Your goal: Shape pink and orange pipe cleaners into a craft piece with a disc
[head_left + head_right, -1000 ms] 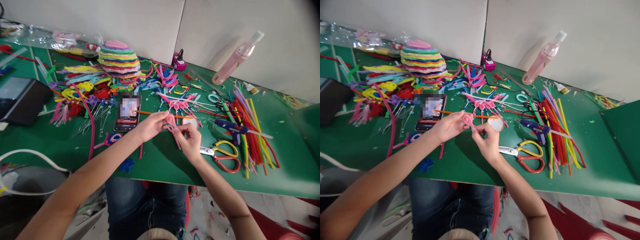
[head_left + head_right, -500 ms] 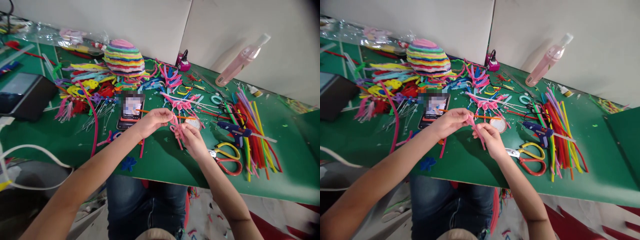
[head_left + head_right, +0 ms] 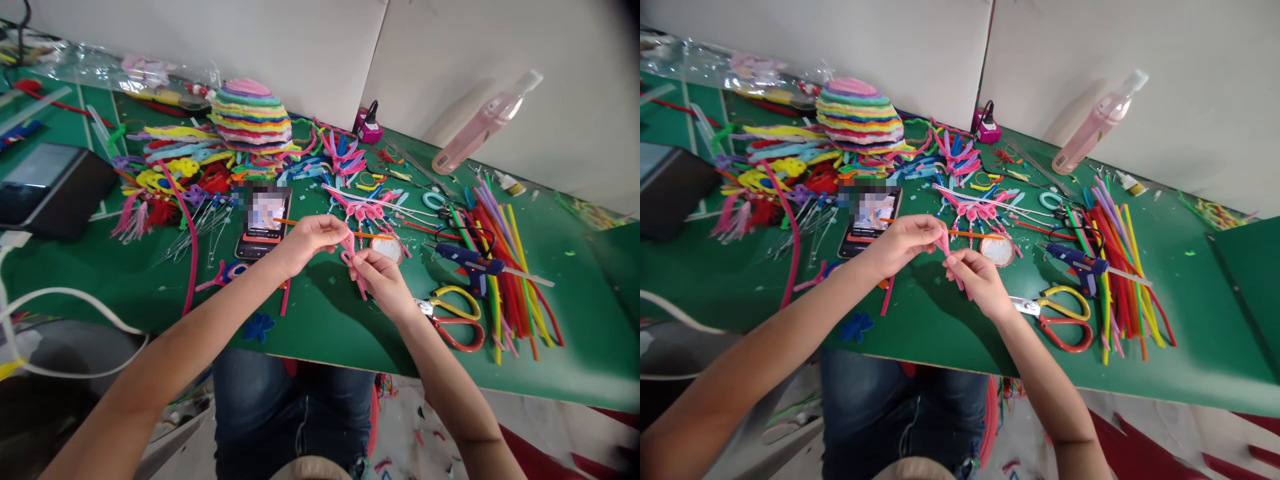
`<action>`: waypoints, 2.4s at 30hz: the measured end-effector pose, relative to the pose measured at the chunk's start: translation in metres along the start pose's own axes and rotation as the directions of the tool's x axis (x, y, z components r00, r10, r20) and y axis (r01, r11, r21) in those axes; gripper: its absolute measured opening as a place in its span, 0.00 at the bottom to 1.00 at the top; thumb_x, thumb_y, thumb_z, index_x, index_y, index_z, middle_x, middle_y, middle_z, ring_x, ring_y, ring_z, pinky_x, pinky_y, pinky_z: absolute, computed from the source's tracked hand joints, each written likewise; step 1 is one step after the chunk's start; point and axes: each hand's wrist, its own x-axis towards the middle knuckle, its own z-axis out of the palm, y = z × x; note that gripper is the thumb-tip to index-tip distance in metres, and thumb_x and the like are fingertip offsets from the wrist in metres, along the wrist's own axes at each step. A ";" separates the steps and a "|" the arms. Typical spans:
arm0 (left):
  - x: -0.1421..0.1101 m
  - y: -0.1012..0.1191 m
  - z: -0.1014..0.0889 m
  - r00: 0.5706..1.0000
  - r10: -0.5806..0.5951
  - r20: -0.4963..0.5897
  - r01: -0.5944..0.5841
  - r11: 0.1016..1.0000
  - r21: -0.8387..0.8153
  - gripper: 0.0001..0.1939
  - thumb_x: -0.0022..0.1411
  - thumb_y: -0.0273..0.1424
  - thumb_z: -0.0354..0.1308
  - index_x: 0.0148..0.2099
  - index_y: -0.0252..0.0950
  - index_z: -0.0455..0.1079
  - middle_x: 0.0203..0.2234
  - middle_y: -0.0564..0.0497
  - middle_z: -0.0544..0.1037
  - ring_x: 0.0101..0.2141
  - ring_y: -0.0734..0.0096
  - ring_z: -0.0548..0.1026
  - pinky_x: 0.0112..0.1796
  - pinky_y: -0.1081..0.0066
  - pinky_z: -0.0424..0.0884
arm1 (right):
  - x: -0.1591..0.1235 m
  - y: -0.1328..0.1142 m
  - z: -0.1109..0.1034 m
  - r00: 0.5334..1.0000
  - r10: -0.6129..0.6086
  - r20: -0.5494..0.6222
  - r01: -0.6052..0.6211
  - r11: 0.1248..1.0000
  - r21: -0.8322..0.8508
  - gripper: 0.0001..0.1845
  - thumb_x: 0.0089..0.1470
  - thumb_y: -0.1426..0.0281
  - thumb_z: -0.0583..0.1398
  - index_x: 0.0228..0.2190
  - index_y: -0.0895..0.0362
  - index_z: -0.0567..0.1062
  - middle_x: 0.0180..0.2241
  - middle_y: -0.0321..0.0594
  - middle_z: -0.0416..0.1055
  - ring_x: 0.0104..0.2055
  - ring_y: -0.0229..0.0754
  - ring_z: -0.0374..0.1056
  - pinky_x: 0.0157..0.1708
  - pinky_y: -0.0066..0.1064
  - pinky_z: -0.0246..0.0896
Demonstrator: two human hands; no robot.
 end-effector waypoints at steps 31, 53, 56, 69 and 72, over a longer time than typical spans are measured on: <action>-0.033 0.014 0.003 0.899 0.028 0.438 -0.436 -0.063 0.898 0.21 0.62 0.19 0.45 0.49 0.36 0.73 0.48 0.46 0.77 0.48 0.62 0.74 0.44 0.65 0.69 | -0.052 -0.006 -0.021 0.902 -0.401 0.158 0.240 0.165 -0.957 0.12 0.58 0.77 0.55 0.40 0.55 0.77 0.41 0.40 0.78 0.47 0.44 0.69 0.45 0.38 0.58; -0.082 0.031 -0.056 0.933 0.360 -0.008 0.034 -0.066 0.997 0.15 0.66 0.31 0.48 0.49 0.40 0.74 0.37 0.45 0.75 0.42 0.55 0.72 0.42 0.56 0.65 | -0.012 -0.036 -0.047 0.833 -0.551 0.049 0.156 0.150 -0.976 0.09 0.59 0.71 0.56 0.36 0.55 0.77 0.36 0.40 0.77 0.38 0.42 0.70 0.37 0.33 0.62; -0.086 0.020 -0.072 0.876 0.473 -0.098 0.168 -0.109 0.980 0.16 0.66 0.31 0.48 0.52 0.41 0.72 0.41 0.44 0.72 0.45 0.52 0.69 0.45 0.52 0.65 | 0.007 -0.023 -0.044 0.811 -0.584 0.017 0.132 0.154 -0.979 0.10 0.58 0.70 0.57 0.39 0.55 0.77 0.40 0.42 0.76 0.40 0.44 0.70 0.41 0.35 0.64; -0.088 -0.005 -0.087 0.887 0.458 -0.059 0.147 -0.158 0.976 0.27 0.59 0.25 0.55 0.59 0.53 0.67 0.52 0.43 0.65 0.49 0.46 0.61 0.44 0.49 0.60 | 0.016 0.002 -0.052 0.699 -0.715 -0.002 0.208 0.206 -0.956 0.13 0.53 0.73 0.61 0.42 0.53 0.75 0.39 0.43 0.77 0.40 0.45 0.73 0.41 0.37 0.67; -0.087 -0.005 -0.088 0.896 0.441 -0.059 0.144 -0.163 0.976 0.29 0.59 0.25 0.54 0.60 0.55 0.65 0.52 0.44 0.65 0.49 0.46 0.61 0.43 0.49 0.59 | 0.016 0.003 -0.051 0.710 -0.705 0.003 0.200 0.196 -0.960 0.13 0.52 0.73 0.62 0.42 0.53 0.75 0.38 0.43 0.77 0.40 0.46 0.73 0.41 0.38 0.68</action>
